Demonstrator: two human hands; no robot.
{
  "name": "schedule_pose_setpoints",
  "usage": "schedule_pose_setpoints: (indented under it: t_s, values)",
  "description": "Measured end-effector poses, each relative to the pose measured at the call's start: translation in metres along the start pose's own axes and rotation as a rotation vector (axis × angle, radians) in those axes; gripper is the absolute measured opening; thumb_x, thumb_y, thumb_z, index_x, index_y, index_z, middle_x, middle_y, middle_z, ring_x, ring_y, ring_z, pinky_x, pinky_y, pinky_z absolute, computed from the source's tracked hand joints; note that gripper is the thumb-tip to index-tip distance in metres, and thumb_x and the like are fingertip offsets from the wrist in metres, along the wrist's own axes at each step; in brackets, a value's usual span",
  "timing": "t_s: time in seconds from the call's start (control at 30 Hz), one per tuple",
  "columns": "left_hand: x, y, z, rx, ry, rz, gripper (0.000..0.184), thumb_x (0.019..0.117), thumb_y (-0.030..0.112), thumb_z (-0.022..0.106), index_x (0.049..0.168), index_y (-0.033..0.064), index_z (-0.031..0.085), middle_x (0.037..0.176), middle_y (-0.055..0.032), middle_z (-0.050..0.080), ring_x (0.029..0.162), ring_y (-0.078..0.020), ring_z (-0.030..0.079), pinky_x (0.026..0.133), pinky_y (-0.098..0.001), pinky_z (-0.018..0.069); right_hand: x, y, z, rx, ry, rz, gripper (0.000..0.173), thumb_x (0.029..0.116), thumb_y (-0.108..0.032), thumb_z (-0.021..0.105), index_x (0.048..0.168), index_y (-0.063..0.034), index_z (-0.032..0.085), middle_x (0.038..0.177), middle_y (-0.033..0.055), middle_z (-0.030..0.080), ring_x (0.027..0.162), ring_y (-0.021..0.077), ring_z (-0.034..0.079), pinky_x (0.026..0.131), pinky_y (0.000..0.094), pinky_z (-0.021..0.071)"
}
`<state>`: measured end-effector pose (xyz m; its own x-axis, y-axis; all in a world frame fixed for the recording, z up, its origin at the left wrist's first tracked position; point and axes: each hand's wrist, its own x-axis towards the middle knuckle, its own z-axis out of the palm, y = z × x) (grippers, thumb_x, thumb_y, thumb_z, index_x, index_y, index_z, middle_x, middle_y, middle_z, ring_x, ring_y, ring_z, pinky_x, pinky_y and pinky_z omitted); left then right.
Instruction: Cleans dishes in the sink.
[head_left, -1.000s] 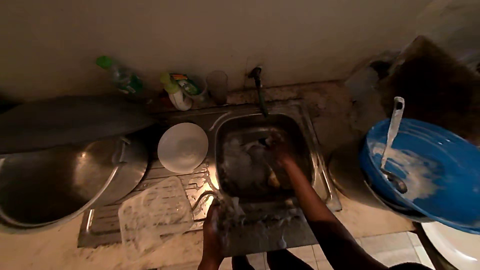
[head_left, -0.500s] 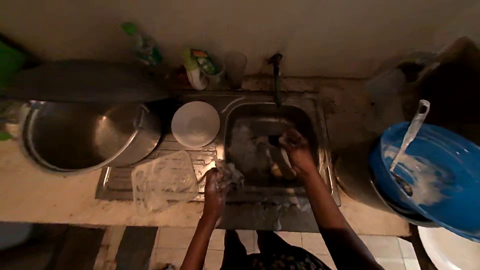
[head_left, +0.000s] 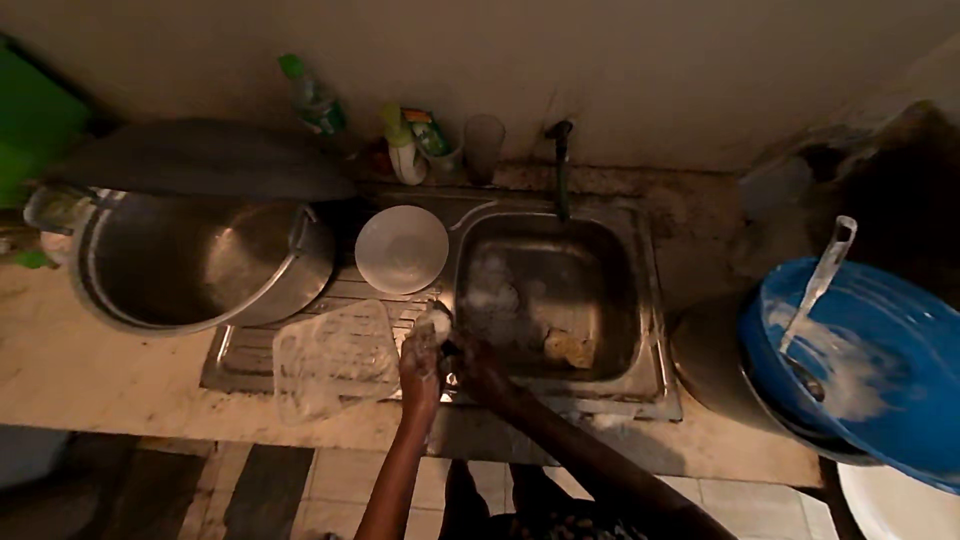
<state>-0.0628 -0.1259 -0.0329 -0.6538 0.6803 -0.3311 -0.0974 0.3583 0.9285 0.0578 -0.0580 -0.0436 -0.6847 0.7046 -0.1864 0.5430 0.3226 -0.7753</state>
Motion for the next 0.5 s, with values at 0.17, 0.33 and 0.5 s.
schedule_pose_setpoints:
  t_s: [0.17, 0.33, 0.5]
  values:
    - [0.003, 0.004, -0.012, 0.003, 0.062, -0.042, 0.065, 0.0952, 0.017, 0.072, 0.147, -0.0019, 0.038, 0.126, -0.0179, 0.062, 0.102, -0.0179, 0.067, 0.085, -0.0341, 0.0591, 0.000, -0.013, 0.016, 0.218, 0.005, 0.031, 0.054, 0.0949, -0.017, 0.066, 0.145, -0.0019, 0.054, 0.137, 0.0193, 0.063, 0.126, 0.0282, 0.062, 0.110, 0.0429, 0.0480]
    - [0.008, -0.003, -0.012, 0.236, -0.003, -0.007, 0.071, 0.0908, 0.009, 0.073, 0.149, -0.0045, 0.036, 0.132, -0.0231, 0.059, 0.114, -0.0240, 0.062, 0.098, -0.0406, 0.0537, -0.019, 0.008, 0.000, 0.311, -0.079, 0.010, 0.050, 0.0940, -0.025, 0.071, 0.138, -0.0045, 0.061, 0.137, 0.0198, 0.062, 0.127, 0.0274, 0.059, 0.111, 0.0429, 0.0465]
    - [0.006, -0.001, 0.014, 0.233, -0.061, 0.098, 0.071, 0.0930, 0.009, 0.070, 0.152, -0.0062, 0.033, 0.142, -0.0272, 0.052, 0.125, -0.0294, 0.057, 0.105, -0.0431, 0.0489, -0.035, -0.032, -0.082, 0.292, -0.063, 0.305, 0.068, 0.0999, -0.026, 0.066, 0.158, -0.0053, 0.036, 0.158, 0.0196, 0.042, 0.144, 0.0287, 0.047, 0.118, 0.0436, 0.0404]
